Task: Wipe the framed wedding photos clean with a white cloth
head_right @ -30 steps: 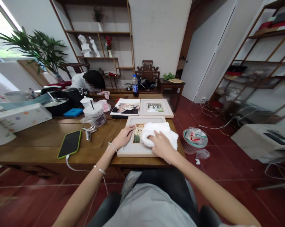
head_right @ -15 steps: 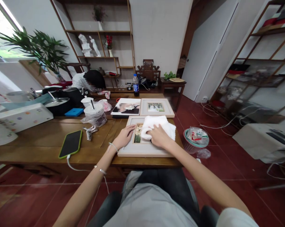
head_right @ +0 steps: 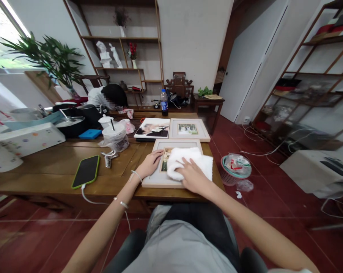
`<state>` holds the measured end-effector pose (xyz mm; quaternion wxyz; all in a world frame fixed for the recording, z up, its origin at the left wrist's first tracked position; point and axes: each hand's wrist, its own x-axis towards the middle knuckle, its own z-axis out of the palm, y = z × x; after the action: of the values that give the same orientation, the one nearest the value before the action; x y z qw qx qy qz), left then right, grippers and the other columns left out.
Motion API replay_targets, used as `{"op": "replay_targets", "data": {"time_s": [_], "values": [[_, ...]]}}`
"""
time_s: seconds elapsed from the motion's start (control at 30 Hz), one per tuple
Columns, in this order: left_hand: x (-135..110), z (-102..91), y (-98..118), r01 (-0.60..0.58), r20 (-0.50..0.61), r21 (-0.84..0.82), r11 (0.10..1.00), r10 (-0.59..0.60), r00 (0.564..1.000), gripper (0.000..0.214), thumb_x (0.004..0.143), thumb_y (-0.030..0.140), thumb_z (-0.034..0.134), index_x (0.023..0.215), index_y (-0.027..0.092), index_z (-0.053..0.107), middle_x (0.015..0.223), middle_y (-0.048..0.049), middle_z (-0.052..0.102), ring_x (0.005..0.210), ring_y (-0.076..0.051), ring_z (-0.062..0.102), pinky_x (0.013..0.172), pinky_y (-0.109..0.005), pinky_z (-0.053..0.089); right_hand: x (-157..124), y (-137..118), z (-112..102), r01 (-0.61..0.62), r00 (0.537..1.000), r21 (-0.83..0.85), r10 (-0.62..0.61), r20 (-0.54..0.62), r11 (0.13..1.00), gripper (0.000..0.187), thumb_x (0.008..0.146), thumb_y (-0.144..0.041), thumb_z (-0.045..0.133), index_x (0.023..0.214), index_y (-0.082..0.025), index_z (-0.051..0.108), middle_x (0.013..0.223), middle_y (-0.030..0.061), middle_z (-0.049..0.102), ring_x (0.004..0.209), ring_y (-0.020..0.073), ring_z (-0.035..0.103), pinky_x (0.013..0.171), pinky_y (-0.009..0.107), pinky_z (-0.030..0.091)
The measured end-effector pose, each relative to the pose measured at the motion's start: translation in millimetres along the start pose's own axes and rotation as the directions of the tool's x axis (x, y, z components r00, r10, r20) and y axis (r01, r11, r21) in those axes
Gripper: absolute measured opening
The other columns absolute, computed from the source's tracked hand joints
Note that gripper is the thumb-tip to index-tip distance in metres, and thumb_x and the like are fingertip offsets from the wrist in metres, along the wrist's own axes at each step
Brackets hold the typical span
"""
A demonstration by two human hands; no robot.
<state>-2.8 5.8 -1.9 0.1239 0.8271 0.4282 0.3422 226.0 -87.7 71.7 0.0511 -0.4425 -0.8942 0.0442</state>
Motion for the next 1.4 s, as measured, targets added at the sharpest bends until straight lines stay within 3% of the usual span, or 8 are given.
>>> {"op": "replay_targets", "data": {"time_s": [0.2,0.3,0.43,0.67,0.87,1.07,1.23,1.4], "values": [[-1.1,-0.2,-2.1,0.019,0.005,-0.008,1.000,-0.019,1.000,0.034,0.089,0.016,0.041,0.116,0.016,0.061,0.129,-0.0116,0.056,0.121,-0.022,0.052,0.106,-0.043,0.040,64.7,61.4,-5.5,-0.190,0.969,-0.137,0.163,-0.186,0.972,0.060,0.069,0.001,0.041,0.126,-0.012,0.053,0.143,0.0152,0.041,0.138,0.0321,0.021,0.106,0.056,0.020],[-0.9,-1.0,-0.8,0.022,0.014,-0.010,1.000,-0.022,1.000,0.034,0.089,0.015,0.040,0.116,0.013,0.061,0.129,-0.0128,0.056,0.121,-0.023,0.052,0.106,-0.042,0.040,83.0,67.1,-6.5,-0.157,0.980,-0.197,0.128,-0.154,0.968,0.058,0.070,0.002,0.041,0.123,-0.013,0.056,0.145,0.0130,0.039,0.137,0.0363,0.020,0.104,0.062,0.016],[-0.6,-0.7,1.1,0.017,0.015,-0.012,1.000,-0.017,1.000,0.034,0.089,0.014,0.040,0.116,0.013,0.061,0.128,-0.0130,0.056,0.120,-0.023,0.052,0.106,-0.042,0.039,77.4,42.2,-1.7,-0.023,1.000,-0.234,0.019,-0.022,0.972,0.055,0.067,0.001,0.043,0.115,-0.016,0.062,0.141,0.0111,0.045,0.132,0.0395,0.028,0.100,0.064,0.019],[-1.4,1.1,0.5,0.039,0.001,-0.028,0.999,-0.039,0.999,0.034,0.089,0.014,0.041,0.117,0.015,0.060,0.130,-0.0115,0.056,0.123,-0.022,0.050,0.107,-0.041,0.038,13.4,-23.0,-28.9,0.136,0.973,-0.095,-0.115,0.198,0.986,0.047,0.069,-0.002,0.042,0.105,-0.017,0.067,0.101,0.0151,0.068,0.108,0.0299,0.057,0.092,0.045,0.038],[-1.4,0.4,0.8,0.056,0.031,-0.018,0.998,-0.055,0.998,0.035,0.090,0.015,0.040,0.119,0.012,0.059,0.132,-0.0135,0.054,0.124,-0.023,0.048,0.107,-0.042,0.038,-13.5,-48.0,-37.9,0.089,0.974,0.024,-0.092,0.208,0.996,0.054,0.066,-0.003,0.043,0.114,-0.019,0.063,0.115,0.0146,0.063,0.121,0.0277,0.048,0.101,0.044,0.033],[-0.8,-0.9,2.8,0.034,0.029,-0.013,0.999,-0.034,0.999,0.035,0.090,0.015,0.039,0.118,0.014,0.059,0.131,-0.0123,0.055,0.123,-0.023,0.050,0.106,-0.042,0.039,25.1,-10.9,-6.7,-0.005,0.997,-0.039,0.008,0.081,0.999,0.060,0.068,-0.003,0.045,0.125,-0.017,0.056,0.132,0.0148,0.053,0.132,0.0312,0.034,0.106,0.052,0.023],[-0.8,0.0,1.3,0.026,0.014,-0.022,0.999,-0.026,1.000,0.035,0.089,0.014,0.038,0.117,0.014,0.060,0.130,-0.0124,0.055,0.122,-0.023,0.051,0.106,-0.042,0.039,76.8,36.1,-4.8,-0.105,0.993,-0.167,0.094,-0.077,0.980,0.059,0.070,-0.001,0.041,0.127,-0.013,0.053,0.138,0.0167,0.046,0.136,0.0323,0.023,0.105,0.056,0.020],[-1.9,0.3,-0.3,0.031,0.013,-0.029,0.999,-0.030,0.999,0.035,0.090,0.016,0.039,0.119,0.014,0.058,0.130,-0.0131,0.055,0.122,-0.023,0.050,0.106,-0.044,0.039,94.2,33.3,-6.6,-0.046,0.999,-0.224,0.040,-0.031,0.974,0.055,0.068,0.001,0.042,0.117,-0.016,0.061,0.128,0.0151,0.056,0.131,0.0349,0.030,0.101,0.061,0.020]]}}
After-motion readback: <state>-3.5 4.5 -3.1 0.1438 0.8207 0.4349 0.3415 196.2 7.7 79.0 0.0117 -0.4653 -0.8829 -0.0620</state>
